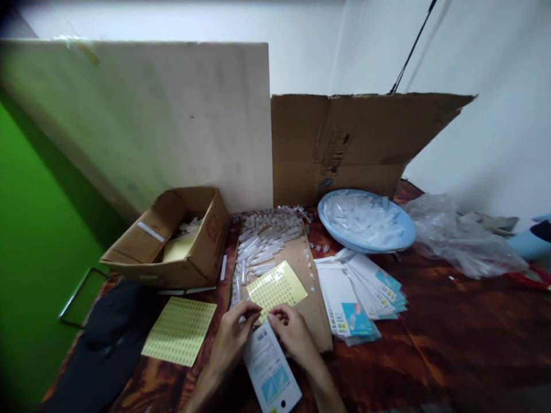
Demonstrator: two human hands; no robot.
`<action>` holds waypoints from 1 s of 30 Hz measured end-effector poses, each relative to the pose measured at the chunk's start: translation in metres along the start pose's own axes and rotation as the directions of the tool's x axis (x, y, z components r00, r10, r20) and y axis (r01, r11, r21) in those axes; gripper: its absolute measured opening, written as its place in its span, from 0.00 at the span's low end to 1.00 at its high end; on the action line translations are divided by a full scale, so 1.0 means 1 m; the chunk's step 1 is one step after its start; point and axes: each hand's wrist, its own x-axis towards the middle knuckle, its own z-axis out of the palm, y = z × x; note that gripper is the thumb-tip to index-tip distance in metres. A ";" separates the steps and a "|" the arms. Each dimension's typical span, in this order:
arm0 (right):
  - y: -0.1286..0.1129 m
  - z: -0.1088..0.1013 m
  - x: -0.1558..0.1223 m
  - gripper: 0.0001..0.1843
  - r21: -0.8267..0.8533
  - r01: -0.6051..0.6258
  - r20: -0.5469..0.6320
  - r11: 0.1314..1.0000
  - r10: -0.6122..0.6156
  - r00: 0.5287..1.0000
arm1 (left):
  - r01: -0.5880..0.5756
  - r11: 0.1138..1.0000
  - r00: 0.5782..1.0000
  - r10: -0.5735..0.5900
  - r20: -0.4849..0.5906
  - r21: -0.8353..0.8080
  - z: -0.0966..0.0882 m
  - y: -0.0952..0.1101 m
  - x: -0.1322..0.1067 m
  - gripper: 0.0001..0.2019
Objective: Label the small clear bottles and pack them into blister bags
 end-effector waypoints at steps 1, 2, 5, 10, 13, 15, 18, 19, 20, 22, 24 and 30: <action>0.003 0.003 0.002 0.22 0.045 -0.029 -0.030 0.999 0.031 0.999 | -0.002 1.000 1.000 0.002 -0.017 -0.014 -0.001 0.002 0.001 0.07; 0.004 0.005 0.003 0.23 0.081 -0.055 -0.036 0.995 0.058 0.998 | -0.006 1.000 0.999 0.005 -0.032 -0.022 -0.001 0.003 0.001 0.07; 0.001 0.005 0.005 0.22 0.112 -0.058 0.059 0.992 0.052 0.997 | -0.029 0.999 0.997 0.028 -0.067 -0.020 -0.003 0.001 0.002 0.06; -0.019 0.003 0.002 0.16 0.057 0.082 0.059 0.995 -0.085 0.995 | -0.343 0.896 0.921 0.379 -0.085 0.282 -0.004 -0.008 0.004 0.09; -0.027 0.005 0.001 0.12 0.024 0.148 0.028 0.989 -0.149 0.988 | -0.481 0.755 0.842 0.539 -0.004 0.446 -0.002 -0.006 0.007 0.08; -0.031 0.006 0.000 0.11 -0.043 0.210 0.017 0.977 -0.210 0.978 | -0.495 0.738 0.832 0.555 0.004 0.460 0.000 -0.004 0.009 0.06; -0.035 0.007 -0.002 0.11 -0.184 0.304 -0.009 0.935 -0.311 0.950 | -0.518 0.739 0.816 0.577 -0.008 0.432 0.003 -0.002 0.011 0.06; -0.035 0.008 -0.003 0.11 -0.222 0.327 -0.016 0.919 -0.339 0.941 | -0.529 0.730 0.809 0.588 -0.003 0.432 0.003 -0.002 0.011 0.07; -0.036 0.008 -0.003 0.12 -0.251 0.343 -0.020 0.905 -0.360 0.933 | -0.540 0.717 0.801 0.598 0.009 0.442 0.003 -0.003 0.011 0.07; -0.036 0.010 -0.004 0.12 -0.294 0.359 -0.030 0.886 -0.384 0.923 | -0.553 0.680 0.793 0.606 0.054 0.482 0.002 -0.003 0.011 0.09; -0.036 0.012 -0.004 0.11 -0.316 0.358 -0.042 0.879 -0.390 0.920 | -0.552 0.655 0.797 0.596 0.097 0.515 0.001 -0.003 0.011 0.09; -0.033 0.016 -0.003 0.10 -0.250 0.315 -0.111 0.916 -0.350 0.930 | -0.503 0.738 0.848 0.521 0.094 0.450 -0.005 0.006 0.019 0.07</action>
